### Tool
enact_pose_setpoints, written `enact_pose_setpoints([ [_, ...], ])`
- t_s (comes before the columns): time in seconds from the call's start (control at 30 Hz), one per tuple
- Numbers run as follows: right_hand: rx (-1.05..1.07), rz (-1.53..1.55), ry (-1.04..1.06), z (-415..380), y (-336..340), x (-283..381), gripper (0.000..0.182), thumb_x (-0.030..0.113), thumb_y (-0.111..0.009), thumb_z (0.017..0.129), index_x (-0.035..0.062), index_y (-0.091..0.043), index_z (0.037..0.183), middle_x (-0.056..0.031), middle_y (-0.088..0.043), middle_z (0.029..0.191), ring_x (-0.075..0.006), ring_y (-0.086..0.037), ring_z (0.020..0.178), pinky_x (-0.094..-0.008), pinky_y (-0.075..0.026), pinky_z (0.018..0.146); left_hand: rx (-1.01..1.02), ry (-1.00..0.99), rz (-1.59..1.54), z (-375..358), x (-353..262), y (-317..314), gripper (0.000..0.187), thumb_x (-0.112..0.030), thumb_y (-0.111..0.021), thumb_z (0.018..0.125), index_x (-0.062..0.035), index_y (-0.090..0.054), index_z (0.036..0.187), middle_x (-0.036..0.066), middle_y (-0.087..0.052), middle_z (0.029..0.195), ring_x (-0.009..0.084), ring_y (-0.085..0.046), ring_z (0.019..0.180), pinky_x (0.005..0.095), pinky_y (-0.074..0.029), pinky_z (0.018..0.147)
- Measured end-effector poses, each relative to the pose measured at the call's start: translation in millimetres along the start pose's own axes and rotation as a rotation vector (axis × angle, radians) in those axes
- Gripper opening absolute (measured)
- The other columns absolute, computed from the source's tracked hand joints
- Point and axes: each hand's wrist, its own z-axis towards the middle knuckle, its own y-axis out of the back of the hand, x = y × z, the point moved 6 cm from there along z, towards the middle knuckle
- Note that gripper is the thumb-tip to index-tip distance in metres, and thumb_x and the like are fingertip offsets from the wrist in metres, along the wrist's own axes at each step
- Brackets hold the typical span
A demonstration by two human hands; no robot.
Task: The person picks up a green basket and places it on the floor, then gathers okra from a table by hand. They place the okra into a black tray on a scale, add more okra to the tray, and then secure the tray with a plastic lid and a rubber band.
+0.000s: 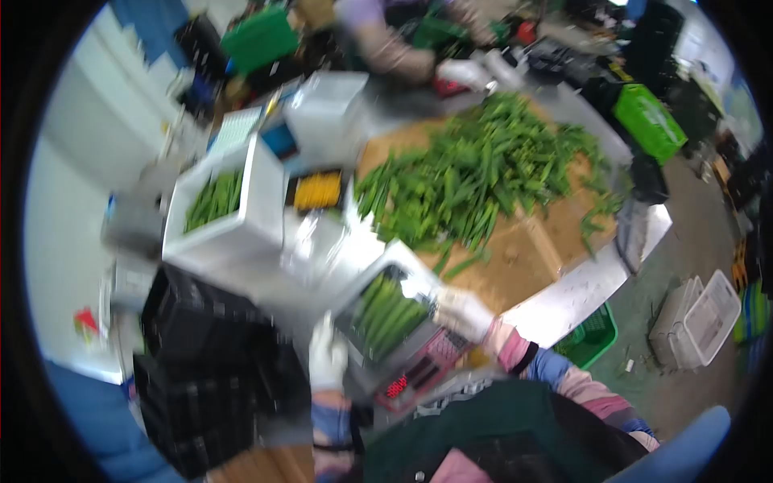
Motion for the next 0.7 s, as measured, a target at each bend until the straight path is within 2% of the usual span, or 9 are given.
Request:
enact_pose_setpoints([
  [0.03,-0.054,-0.087,0.004,3,9,3,0.025,0.009,-0.066,0.095,0.0014,-0.063,0.118,0.0004,-0.062,0.092,-0.0112,-0.061,0.078,-0.0281,-0.056,0.072,0.045,0.269,-0.333,-1,19,-12,0.029,-0.008,-0.059,0.099,-0.0042,-0.061,0.127,0.005,-0.066,0.111,0.0144,-0.062,0.095,0.0284,-0.05,0.079],
  [0.1,-0.143,-0.08,-0.012,4,13,1,0.026,0.008,-0.065,0.096,-0.0001,-0.062,0.12,0.0005,-0.061,0.09,-0.0113,-0.061,0.079,-0.0275,-0.055,0.072,-0.225,0.856,-1.109,-17,53,-33,0.023,-0.009,-0.064,0.096,-0.0028,-0.063,0.118,0.005,-0.066,0.112,0.0098,-0.062,0.097,0.0242,-0.049,0.08],
  [0.27,-0.103,-0.2,0.03,5,19,4,0.026,0.007,-0.062,0.097,-0.0011,-0.062,0.122,-0.0066,-0.069,0.105,-0.0123,-0.063,0.085,-0.0255,-0.054,0.074,-0.259,0.896,-1.014,-42,33,-9,0.03,-0.014,-0.063,0.098,-0.0047,-0.059,0.126,0.004,-0.066,0.109,0.0132,-0.066,0.093,0.0282,-0.056,0.078],
  [0.4,-0.13,-0.443,0.018,10,18,31,0.028,0.014,-0.059,0.1,-0.0018,-0.061,0.123,-0.0049,-0.069,0.1,-0.012,-0.066,0.081,-0.0232,-0.053,0.067,-0.142,1.002,-1.1,-79,0,-12,0.033,-0.02,-0.063,0.099,-0.0033,-0.055,0.126,0.006,-0.066,0.107,0.0149,-0.067,0.09,0.029,-0.057,0.075],
  [0.43,-0.173,-0.663,0.079,16,10,44,0.031,0.02,-0.059,0.101,0.0002,-0.062,0.124,-0.004,-0.069,0.102,-0.0116,-0.064,0.085,-0.0228,-0.051,0.068,-0.143,1.005,-1.136,-87,-8,-19,0.034,-0.019,-0.063,0.098,-0.0026,-0.054,0.127,0.007,-0.066,0.107,0.0164,-0.067,0.092,0.0304,-0.057,0.076],
  [0.57,-0.12,-0.841,0.217,67,-31,67,0.033,0.026,-0.061,0.099,0.0069,-0.065,0.126,-0.003,-0.07,0.106,-0.0093,-0.064,0.085,-0.0217,-0.048,0.066,-0.228,1.019,-1.285,-102,-27,-46,0.035,-0.013,-0.066,0.096,-0.0005,-0.052,0.126,0.011,-0.061,0.114,0.022,-0.067,0.097,0.0345,-0.059,0.08],
  [0.6,-0.12,-0.859,0.161,78,-43,67,0.035,0.028,-0.061,0.099,0.0061,-0.065,0.126,-0.0024,-0.07,0.109,-0.0093,-0.064,0.086,-0.0213,-0.047,0.065,-0.24,1.046,-1.321,-104,-26,-50,0.036,-0.009,-0.066,0.095,0.0004,-0.051,0.126,0.011,-0.059,0.116,0.0236,-0.067,0.1,0.0357,-0.059,0.083],
  [0.63,-0.087,-0.797,0.173,97,-46,62,0.037,0.036,-0.065,0.095,0.0074,-0.068,0.118,0.0002,-0.068,0.086,-0.0055,-0.054,0.063,-0.0221,-0.042,0.053,-0.238,1.033,-1.332,-104,-26,-51,0.036,-0.009,-0.065,0.095,0.0003,-0.051,0.126,0.011,-0.059,0.116,0.0236,-0.066,0.1,0.0358,-0.059,0.083],
  [0.7,-0.005,-0.823,0.02,124,-48,53,0.031,0.038,-0.066,0.094,0.0104,-0.072,0.108,0.0058,-0.062,0.074,-0.0028,-0.047,0.059,-0.0211,-0.035,0.051,-0.23,1.013,-1.351,-105,-28,-50,0.036,-0.008,-0.065,0.095,0.0002,-0.051,0.127,0.011,-0.059,0.115,0.0238,-0.066,0.101,0.036,-0.06,0.085],
])
